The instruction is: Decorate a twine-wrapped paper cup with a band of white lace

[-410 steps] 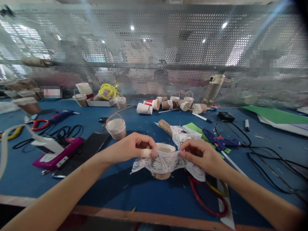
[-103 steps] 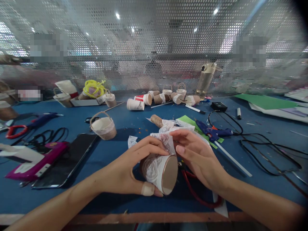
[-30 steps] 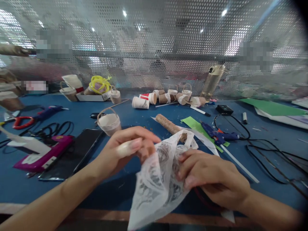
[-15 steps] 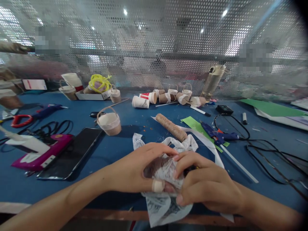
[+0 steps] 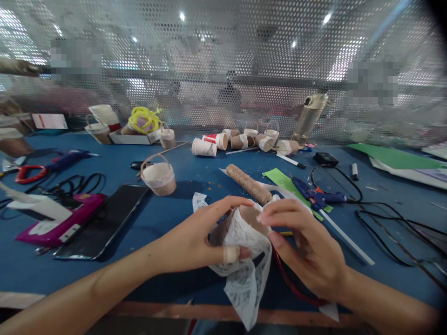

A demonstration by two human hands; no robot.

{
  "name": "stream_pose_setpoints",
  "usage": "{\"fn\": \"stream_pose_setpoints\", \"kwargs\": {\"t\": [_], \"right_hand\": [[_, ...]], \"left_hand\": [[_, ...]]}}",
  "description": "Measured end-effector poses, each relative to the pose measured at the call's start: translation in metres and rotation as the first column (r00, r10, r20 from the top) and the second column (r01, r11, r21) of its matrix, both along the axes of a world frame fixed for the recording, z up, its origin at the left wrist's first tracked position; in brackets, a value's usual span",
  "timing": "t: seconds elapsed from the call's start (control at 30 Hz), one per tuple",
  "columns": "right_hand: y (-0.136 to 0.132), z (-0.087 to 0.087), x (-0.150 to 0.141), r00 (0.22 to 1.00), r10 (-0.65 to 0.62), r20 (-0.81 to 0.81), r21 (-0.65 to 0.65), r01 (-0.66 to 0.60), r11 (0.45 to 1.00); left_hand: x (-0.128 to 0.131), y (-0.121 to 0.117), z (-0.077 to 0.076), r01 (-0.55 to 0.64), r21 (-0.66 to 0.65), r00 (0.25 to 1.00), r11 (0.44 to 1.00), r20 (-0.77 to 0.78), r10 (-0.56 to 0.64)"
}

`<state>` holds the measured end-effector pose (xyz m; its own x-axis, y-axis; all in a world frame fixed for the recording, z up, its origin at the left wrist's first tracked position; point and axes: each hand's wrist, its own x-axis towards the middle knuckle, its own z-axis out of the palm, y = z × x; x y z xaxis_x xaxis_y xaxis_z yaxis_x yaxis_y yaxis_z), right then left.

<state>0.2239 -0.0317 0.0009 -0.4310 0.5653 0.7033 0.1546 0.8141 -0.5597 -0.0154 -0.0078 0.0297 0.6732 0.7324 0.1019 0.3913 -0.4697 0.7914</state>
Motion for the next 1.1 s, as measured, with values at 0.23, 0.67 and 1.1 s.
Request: {"fn": "stream_pose_setpoints", "kwargs": {"t": [0.23, 0.67, 1.1], "right_hand": [[0.004, -0.006, -0.009, 0.978, -0.154, 0.139, 0.006, 0.155, 0.988], [0.008, 0.0, -0.002, 0.979, -0.192, -0.063, -0.364, 0.156, 0.918], [0.014, 0.0, 0.004, 0.952, -0.285, -0.108, -0.429, 0.214, 0.878]], "left_hand": [[0.0, 0.005, -0.015, -0.115, 0.194, 0.993, 0.974, 0.063, 0.105], [-0.006, 0.008, -0.013, -0.188, 0.236, 0.976, 0.953, -0.062, 0.208], [-0.008, 0.01, -0.01, 0.019, 0.578, 0.992, 0.815, 0.093, -0.089]]}}
